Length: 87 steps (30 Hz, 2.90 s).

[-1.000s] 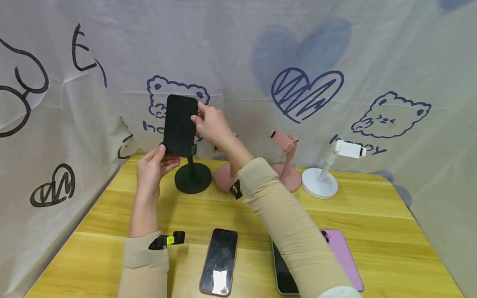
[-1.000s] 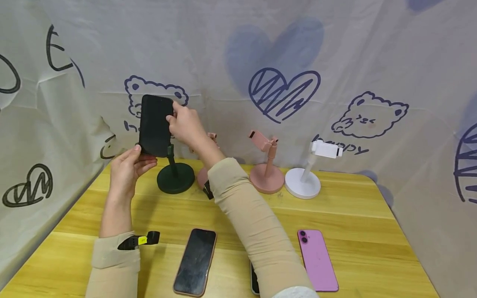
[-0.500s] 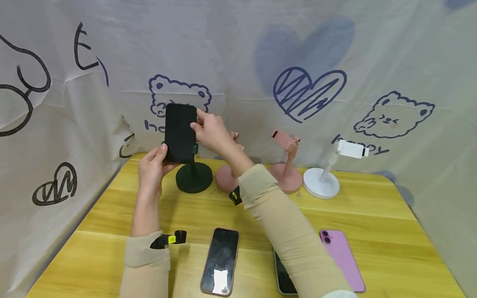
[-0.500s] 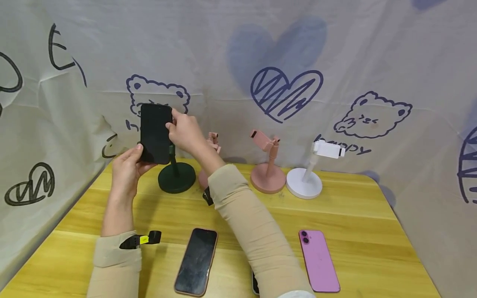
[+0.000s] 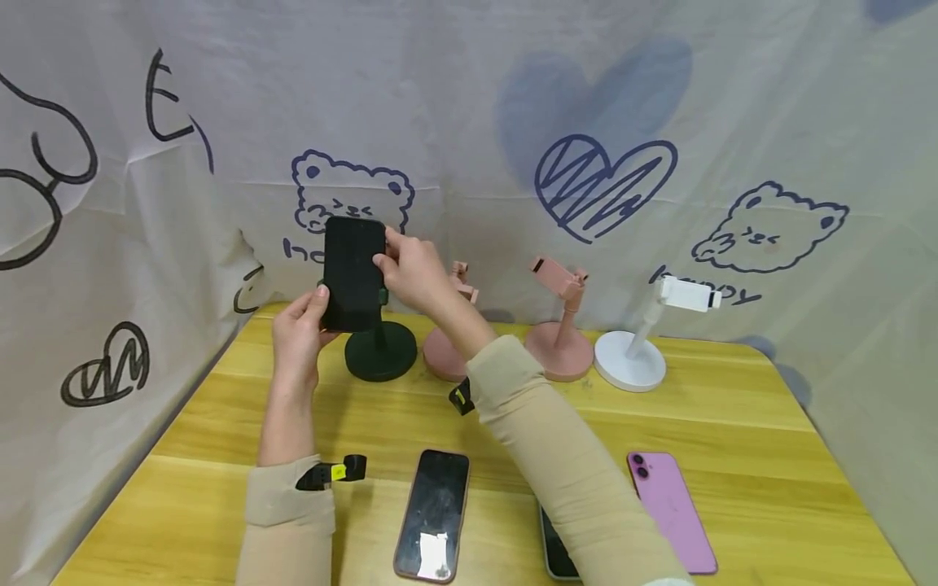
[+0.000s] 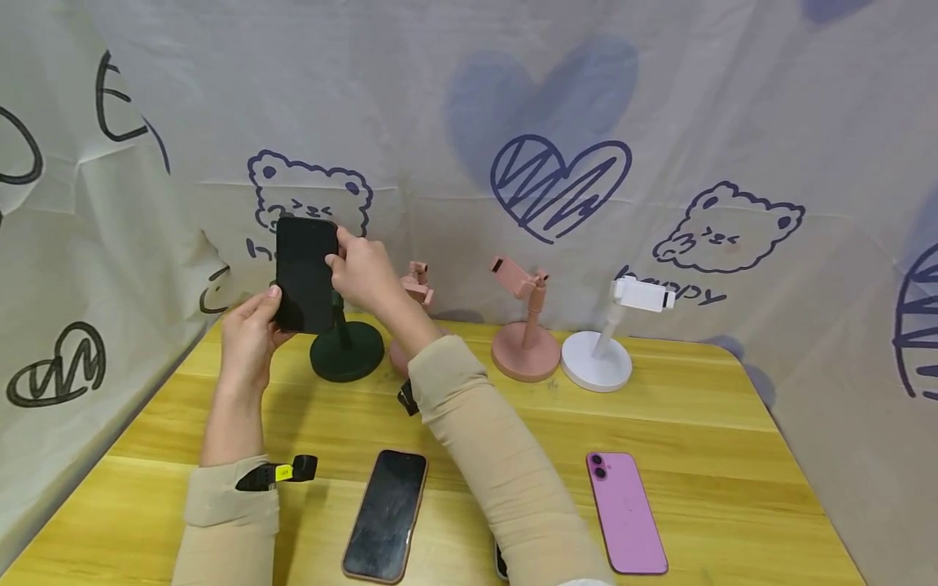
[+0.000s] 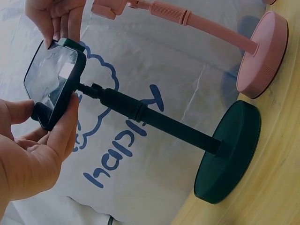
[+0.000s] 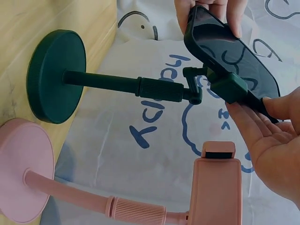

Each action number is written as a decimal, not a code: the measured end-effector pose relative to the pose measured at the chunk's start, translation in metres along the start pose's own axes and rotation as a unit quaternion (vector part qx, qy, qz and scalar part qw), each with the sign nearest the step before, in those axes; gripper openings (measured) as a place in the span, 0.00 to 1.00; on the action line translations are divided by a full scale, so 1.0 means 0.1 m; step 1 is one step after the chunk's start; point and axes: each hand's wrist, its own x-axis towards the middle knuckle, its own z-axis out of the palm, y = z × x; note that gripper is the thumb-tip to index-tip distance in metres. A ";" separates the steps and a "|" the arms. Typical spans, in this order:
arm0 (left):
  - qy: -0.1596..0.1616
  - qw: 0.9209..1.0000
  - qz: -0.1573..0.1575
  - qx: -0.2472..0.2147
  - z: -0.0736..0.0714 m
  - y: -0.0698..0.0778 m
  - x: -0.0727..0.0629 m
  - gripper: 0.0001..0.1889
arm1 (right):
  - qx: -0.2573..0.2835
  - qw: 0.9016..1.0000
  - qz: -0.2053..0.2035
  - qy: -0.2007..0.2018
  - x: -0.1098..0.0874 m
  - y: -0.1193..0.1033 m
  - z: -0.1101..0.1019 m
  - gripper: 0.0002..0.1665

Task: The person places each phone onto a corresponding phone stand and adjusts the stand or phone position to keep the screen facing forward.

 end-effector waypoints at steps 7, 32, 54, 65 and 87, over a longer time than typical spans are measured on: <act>0.006 1.000 -0.001 0.028 -0.01 0.01 -0.01 0.28 | -0.017 1.000 -0.007 -0.002 -0.04 0.01 0.04 0.36; -0.025 0.998 -0.004 0.065 -0.07 -0.02 -0.01 0.30 | -0.015 0.985 -0.115 0.125 -0.22 0.18 0.27 0.32; -0.024 0.998 -0.012 0.062 -0.09 0.02 -0.02 0.33 | 0.093 0.866 -0.274 0.408 -0.73 0.58 0.24 0.25; -0.027 0.998 -0.007 0.060 -0.09 0.02 -0.02 0.32 | 0.191 0.897 -0.134 0.375 -0.97 0.86 0.41 0.28; 0.056 0.976 0.133 0.165 0.06 -0.04 -0.04 0.29 | 0.304 0.900 -0.050 0.309 -0.94 1.03 0.31 0.23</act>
